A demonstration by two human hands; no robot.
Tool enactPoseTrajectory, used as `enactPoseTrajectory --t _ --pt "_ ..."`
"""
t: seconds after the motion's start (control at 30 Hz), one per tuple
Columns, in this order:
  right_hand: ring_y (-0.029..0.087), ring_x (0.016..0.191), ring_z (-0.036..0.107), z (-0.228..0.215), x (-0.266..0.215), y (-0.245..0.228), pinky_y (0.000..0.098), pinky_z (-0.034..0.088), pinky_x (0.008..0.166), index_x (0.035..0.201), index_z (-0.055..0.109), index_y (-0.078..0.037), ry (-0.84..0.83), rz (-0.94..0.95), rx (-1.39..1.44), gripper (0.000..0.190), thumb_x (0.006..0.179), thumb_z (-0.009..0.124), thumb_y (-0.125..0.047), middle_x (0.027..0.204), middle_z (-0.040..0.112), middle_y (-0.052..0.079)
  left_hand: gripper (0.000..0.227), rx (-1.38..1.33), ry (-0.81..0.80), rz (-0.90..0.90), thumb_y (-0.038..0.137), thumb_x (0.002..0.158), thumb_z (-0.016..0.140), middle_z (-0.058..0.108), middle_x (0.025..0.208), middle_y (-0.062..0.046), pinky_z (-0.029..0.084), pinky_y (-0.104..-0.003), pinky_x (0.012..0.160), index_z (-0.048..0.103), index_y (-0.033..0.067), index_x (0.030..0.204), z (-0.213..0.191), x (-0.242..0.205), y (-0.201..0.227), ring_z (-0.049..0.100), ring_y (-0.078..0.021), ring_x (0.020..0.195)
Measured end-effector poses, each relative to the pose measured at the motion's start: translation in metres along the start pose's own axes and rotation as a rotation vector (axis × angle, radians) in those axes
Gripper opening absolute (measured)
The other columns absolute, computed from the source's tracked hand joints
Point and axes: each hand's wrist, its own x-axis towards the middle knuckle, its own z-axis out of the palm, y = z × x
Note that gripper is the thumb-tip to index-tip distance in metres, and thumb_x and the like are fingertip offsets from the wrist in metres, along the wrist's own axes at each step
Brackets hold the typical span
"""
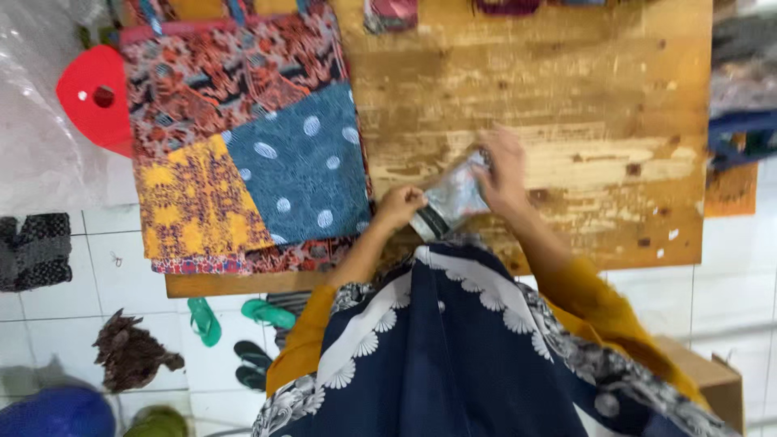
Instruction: The person folds several patterned tote bags on a wooden table. Each bag is unfolded, smoothed, and folded into a compact rectangle, then placed in a stack. The process is repeated for multiple bags with different patterns.
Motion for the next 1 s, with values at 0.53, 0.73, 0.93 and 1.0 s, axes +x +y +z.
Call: enactPoseTrajectory --t 0.53,0.73,0.93,1.0 --pt "0.010 0.099 0.055 0.114 0.335 -0.021 0.0295 0.051 0.089 0.126 0.063 0.001 -0.036 0.076 1.025 0.027 0.106 0.069 -0.016 0.108 0.063 0.001 0.019 -0.480 0.607 0.461 0.016 0.099 0.069 0.068 0.098 0.001 0.050 -0.026 0.082 0.064 0.0042 0.112 -0.168 0.191 0.161 0.060 -0.0098 0.090" --pt "0.025 0.102 0.068 0.149 0.375 0.000 0.0330 0.051 0.093 0.152 0.044 -0.005 0.132 0.230 0.554 0.059 0.099 0.061 -0.027 0.121 0.070 0.021 0.013 -0.483 0.654 0.317 0.013 0.098 0.067 0.068 0.093 -0.001 0.050 -0.027 0.080 0.060 0.0052 0.107 -0.174 0.327 0.106 0.061 -0.0105 0.085" --pt "0.048 0.147 0.035 0.149 0.295 -0.024 0.0543 0.026 0.124 0.148 0.051 -0.007 0.337 -0.318 -0.125 0.048 0.101 0.060 -0.018 0.159 0.037 0.026 0.012 -0.213 0.711 0.281 0.013 0.097 0.071 0.068 0.084 -0.005 0.051 -0.029 0.069 0.063 0.0041 0.098 -0.164 0.339 0.081 0.061 -0.0126 0.075" --pt "0.049 0.153 0.029 0.141 0.297 -0.033 0.0582 0.023 0.128 0.150 0.050 -0.004 0.190 -0.362 -0.114 0.048 0.104 0.057 -0.015 0.164 0.034 0.025 0.010 -0.253 0.686 0.231 0.012 0.094 0.070 0.070 0.084 -0.004 0.053 -0.029 0.068 0.063 0.0049 0.097 -0.166 0.337 0.091 0.064 -0.0123 0.075"
